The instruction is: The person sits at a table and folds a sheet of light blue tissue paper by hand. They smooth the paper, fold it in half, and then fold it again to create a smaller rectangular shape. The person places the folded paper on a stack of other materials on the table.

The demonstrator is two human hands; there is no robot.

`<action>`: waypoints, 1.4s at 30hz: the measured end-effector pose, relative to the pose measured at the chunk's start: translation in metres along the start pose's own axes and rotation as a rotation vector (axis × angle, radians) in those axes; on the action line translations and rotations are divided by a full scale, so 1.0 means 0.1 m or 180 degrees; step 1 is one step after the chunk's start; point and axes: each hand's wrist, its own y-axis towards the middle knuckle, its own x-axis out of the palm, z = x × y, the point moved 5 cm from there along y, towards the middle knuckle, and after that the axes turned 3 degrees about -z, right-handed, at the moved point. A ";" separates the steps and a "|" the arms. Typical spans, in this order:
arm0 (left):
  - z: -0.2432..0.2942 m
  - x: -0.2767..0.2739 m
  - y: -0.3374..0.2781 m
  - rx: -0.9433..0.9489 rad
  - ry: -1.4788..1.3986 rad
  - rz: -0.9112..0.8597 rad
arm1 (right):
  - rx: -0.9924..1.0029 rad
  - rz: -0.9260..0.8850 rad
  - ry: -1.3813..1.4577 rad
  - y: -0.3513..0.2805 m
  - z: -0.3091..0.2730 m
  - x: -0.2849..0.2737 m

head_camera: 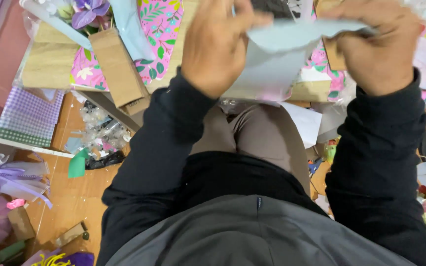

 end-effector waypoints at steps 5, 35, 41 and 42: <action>-0.15 0.15 0.22 0.0492 0.0286 0.1297 | -0.0540 0.1574 -0.1096 0.18 -0.15 0.13; -1.13 1.84 -1.17 -0.0659 0.0789 -0.1105 | 0.0865 -0.2315 -0.0612 0.33 2.45 2.39; -1.06 1.72 -1.04 -0.0718 0.0984 -0.1302 | 0.1326 -0.2373 -0.0681 0.57 2.80 2.37; -1.07 1.72 -1.04 -0.0707 0.1047 -0.1320 | 0.1350 -0.2310 -0.0922 0.60 2.93 2.36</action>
